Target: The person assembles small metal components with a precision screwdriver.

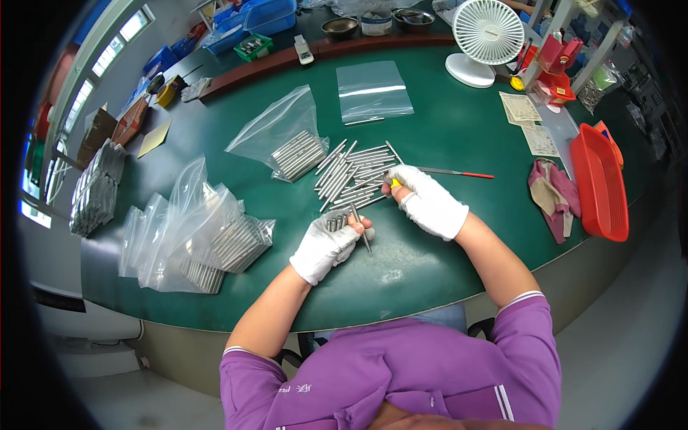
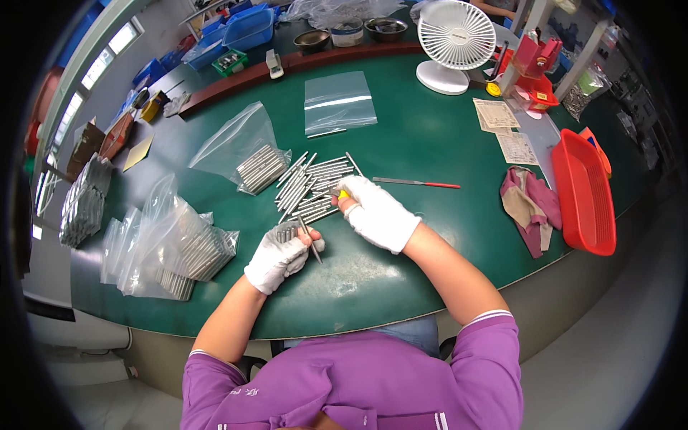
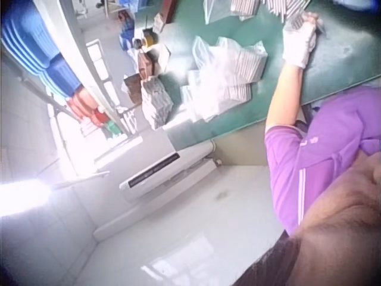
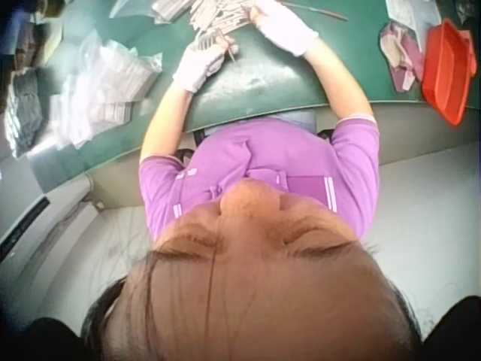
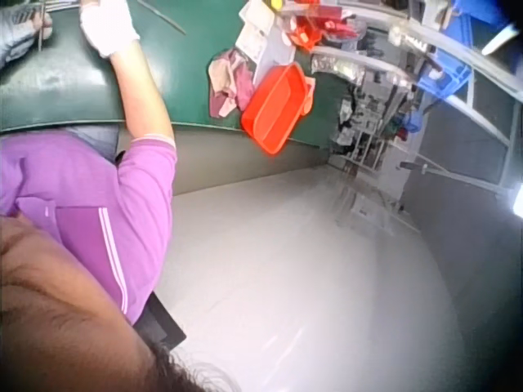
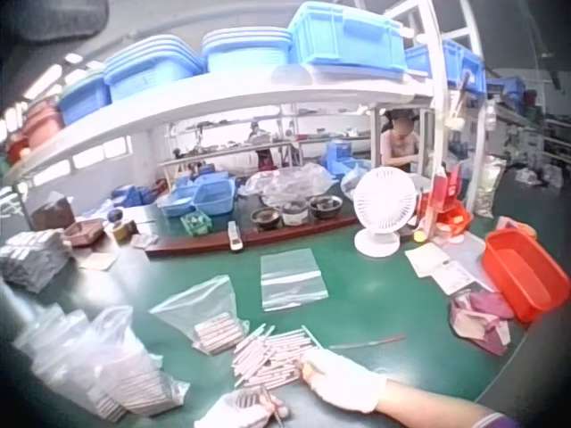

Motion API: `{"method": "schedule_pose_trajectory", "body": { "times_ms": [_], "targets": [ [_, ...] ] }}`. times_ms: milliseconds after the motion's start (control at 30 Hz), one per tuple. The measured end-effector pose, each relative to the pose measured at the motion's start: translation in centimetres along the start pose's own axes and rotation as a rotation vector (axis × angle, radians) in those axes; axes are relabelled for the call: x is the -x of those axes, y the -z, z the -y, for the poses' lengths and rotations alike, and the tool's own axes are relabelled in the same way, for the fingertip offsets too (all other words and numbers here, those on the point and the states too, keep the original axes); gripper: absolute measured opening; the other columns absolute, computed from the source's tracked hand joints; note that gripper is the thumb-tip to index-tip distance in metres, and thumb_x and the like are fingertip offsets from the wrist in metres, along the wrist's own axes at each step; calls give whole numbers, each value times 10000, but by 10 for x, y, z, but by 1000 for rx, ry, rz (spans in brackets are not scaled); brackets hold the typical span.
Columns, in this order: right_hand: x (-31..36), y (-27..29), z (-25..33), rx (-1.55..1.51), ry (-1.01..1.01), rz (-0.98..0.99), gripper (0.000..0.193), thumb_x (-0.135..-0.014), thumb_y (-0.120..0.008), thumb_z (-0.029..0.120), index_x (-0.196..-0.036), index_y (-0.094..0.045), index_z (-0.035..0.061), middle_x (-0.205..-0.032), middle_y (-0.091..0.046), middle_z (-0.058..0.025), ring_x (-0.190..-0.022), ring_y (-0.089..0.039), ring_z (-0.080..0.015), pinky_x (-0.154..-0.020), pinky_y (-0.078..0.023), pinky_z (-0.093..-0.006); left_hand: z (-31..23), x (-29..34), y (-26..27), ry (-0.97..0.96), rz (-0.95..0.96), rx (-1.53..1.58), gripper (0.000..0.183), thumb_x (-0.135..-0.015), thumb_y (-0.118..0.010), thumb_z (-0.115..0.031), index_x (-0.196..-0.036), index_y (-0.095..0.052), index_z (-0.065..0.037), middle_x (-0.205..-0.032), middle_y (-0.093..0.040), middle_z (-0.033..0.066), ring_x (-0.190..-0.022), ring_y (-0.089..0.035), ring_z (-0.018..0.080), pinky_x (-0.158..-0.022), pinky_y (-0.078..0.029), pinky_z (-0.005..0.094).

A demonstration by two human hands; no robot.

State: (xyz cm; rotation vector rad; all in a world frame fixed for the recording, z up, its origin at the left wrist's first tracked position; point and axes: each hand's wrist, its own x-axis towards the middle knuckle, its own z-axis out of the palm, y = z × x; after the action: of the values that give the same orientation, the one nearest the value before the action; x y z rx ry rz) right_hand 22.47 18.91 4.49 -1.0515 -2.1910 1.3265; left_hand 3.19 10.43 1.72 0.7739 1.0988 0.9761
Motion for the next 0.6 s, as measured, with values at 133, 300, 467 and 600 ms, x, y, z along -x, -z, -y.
{"method": "schedule_pose_trajectory", "body": {
  "times_ms": [133,300,467,600],
  "targets": [
    [-3,-10,-14,-34,129,-3,262,-856,-442,115,-1088,-509,16,-816,-543,-86,-721,-507,-147,-692,-432,-278,0,-3,0,30,-23,-59,294,-775,-638,-188,-970,-528,3,-761,-591,72,-475,-430,42,-395,-300,162],
    [-1,-9,-9,-90,124,53,277,-864,-441,119,-1113,-529,34,-766,-544,-49,-675,-483,-116,-651,-425,-248,-2,0,-2,-29,-61,-110,363,-740,-676,-218,-991,-522,-6,-704,-564,31,-512,-447,52,-444,-338,171],
    [2,-7,-7,-421,-40,193,274,-879,-453,144,-1127,-542,68,-738,-536,5,-617,-425,-48,-572,-386,-191,-5,2,-6,-17,-80,-142,367,-730,-683,-215,-985,-520,-7,-689,-554,21,-493,-429,44,-428,-326,171],
    [3,-8,-5,-461,-61,191,273,-874,-476,154,-1122,-542,63,-745,-545,2,-591,-419,-41,-550,-379,-186,-6,3,-6,12,-96,-116,273,-726,-671,-140,-951,-564,-28,-678,-521,-12,-498,-440,43,-431,-335,174]
  ]
}}
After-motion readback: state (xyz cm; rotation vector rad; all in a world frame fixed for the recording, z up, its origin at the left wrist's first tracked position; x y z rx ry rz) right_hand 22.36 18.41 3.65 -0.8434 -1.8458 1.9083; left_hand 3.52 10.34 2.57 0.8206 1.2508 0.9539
